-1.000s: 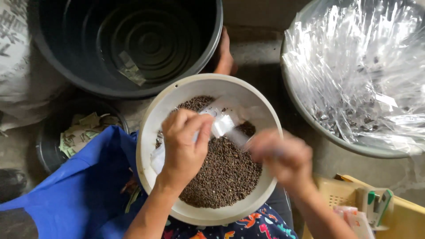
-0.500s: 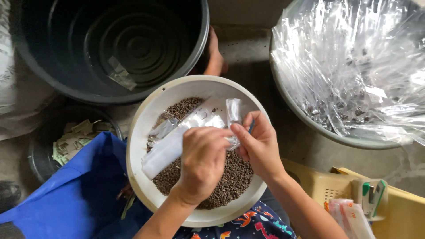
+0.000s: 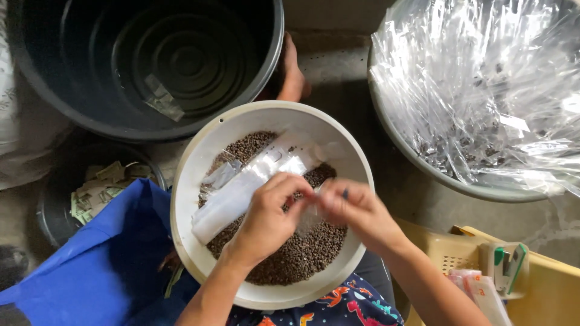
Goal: Filling small plastic bags with food pellets from a large bowl at a fast pace.
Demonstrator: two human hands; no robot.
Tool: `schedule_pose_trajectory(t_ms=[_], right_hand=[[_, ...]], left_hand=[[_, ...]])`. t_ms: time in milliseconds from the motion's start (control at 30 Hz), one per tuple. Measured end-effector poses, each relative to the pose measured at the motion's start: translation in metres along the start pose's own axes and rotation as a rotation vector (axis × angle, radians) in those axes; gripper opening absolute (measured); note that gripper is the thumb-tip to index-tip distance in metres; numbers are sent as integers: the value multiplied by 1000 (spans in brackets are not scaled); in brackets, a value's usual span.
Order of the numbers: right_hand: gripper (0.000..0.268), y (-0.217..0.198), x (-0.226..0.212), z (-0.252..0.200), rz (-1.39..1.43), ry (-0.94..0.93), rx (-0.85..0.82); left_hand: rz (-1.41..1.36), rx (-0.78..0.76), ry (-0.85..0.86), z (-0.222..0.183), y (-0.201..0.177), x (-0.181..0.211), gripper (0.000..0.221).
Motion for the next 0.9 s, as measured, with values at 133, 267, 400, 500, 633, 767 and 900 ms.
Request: schedule_pose_trajectory(t_ms=[133,267,400,500,633,767,900], right_hand=[[38,-1,-10,11,-226,-55,76],[18,9,-1,-6,-508,-162,80],[5,-31,-1,-17,-734,-291,86],[6,-117,-22,-20,-1186,-383,271],[11,-256,1,-29,-1345,-321,576],[32,-246,-13,-26,-1517,-88,637],[39,-168,-28,-22,-1050,-265,511]], left_hand=[[-189,-50,-62,8,-4,15,27],[-217,293,13,29,-46,13,14],[-208,638,142,60,-65,10,22],[-167,446,190,88,-32,-6,28],[462,325,187,107,22,-64,8],[706,125,162,120,45,-106,9],[671,232,236,98,5,-50,11]])
Point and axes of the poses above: each hand's wrist, its own z-axis towards the middle knuckle, its own y-axis out of the palm, x = y × z, the point moved 2 cm from there along z, towards the middle knuckle, and after that the axes turned 13 degrees about -x, right-handed, at the moved point
